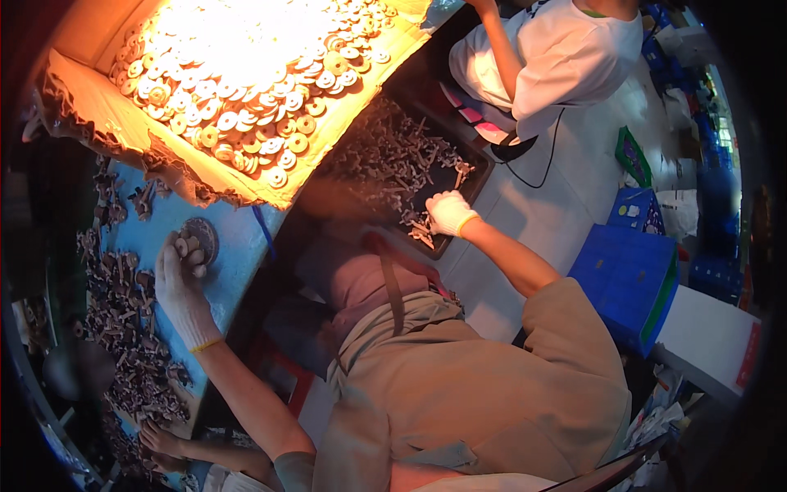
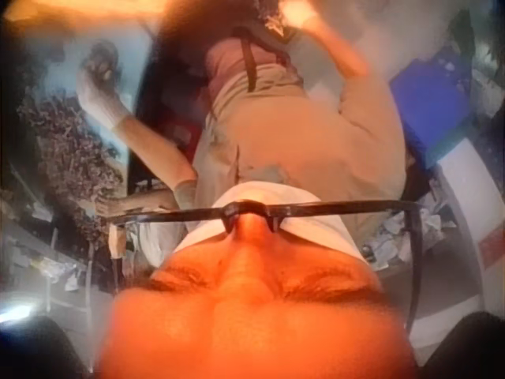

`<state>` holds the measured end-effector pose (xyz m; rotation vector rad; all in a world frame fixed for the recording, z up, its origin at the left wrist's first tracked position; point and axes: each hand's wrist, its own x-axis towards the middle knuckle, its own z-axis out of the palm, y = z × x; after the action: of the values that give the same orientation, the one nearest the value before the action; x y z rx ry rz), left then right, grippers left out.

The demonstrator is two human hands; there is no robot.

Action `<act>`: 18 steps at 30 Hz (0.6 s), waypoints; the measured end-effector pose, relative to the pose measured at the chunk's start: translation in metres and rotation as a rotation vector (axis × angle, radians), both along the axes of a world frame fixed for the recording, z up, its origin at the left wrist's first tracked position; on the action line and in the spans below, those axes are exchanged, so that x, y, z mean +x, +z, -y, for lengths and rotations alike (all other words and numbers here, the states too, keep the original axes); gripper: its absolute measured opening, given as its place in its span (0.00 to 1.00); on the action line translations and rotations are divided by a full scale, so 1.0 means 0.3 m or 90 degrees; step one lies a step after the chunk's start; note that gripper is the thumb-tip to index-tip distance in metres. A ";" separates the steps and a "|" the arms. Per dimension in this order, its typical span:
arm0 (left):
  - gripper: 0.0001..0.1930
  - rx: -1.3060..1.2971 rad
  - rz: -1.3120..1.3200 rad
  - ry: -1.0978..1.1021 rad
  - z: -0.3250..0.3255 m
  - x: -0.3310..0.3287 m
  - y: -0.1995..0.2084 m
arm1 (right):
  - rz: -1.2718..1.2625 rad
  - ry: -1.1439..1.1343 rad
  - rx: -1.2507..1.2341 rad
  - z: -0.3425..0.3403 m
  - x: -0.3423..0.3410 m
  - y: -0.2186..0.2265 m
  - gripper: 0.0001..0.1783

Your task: The person assembles small figurines by taking parts from a table, a bin, and an illuminated box, attaching the components together by hand, and placing them on the table.

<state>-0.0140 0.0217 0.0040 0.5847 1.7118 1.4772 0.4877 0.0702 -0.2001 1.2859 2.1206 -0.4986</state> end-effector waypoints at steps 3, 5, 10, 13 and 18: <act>0.27 0.003 -0.002 -0.001 0.036 -0.010 0.038 | -0.040 -0.029 0.004 -0.012 -0.039 -0.056 0.29; 0.30 -0.034 -0.106 -0.045 0.057 -0.004 0.076 | -0.053 -0.037 -0.006 -0.040 -0.058 -0.072 0.28; 0.31 -0.003 -0.129 -0.066 0.054 0.037 0.030 | -0.166 0.122 0.094 -0.014 0.063 -0.071 0.28; 0.28 -0.016 -0.132 -0.059 0.072 0.026 0.012 | -0.223 -0.131 0.056 -0.029 0.019 0.060 0.24; 0.26 -0.050 -0.108 -0.061 0.080 0.015 0.043 | -0.586 -0.244 -0.109 0.008 -0.380 0.512 0.23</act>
<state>-0.0094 -0.0023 0.0171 0.7572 1.8364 1.3186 0.3738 0.0678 -0.0467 1.5377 2.4163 -1.6575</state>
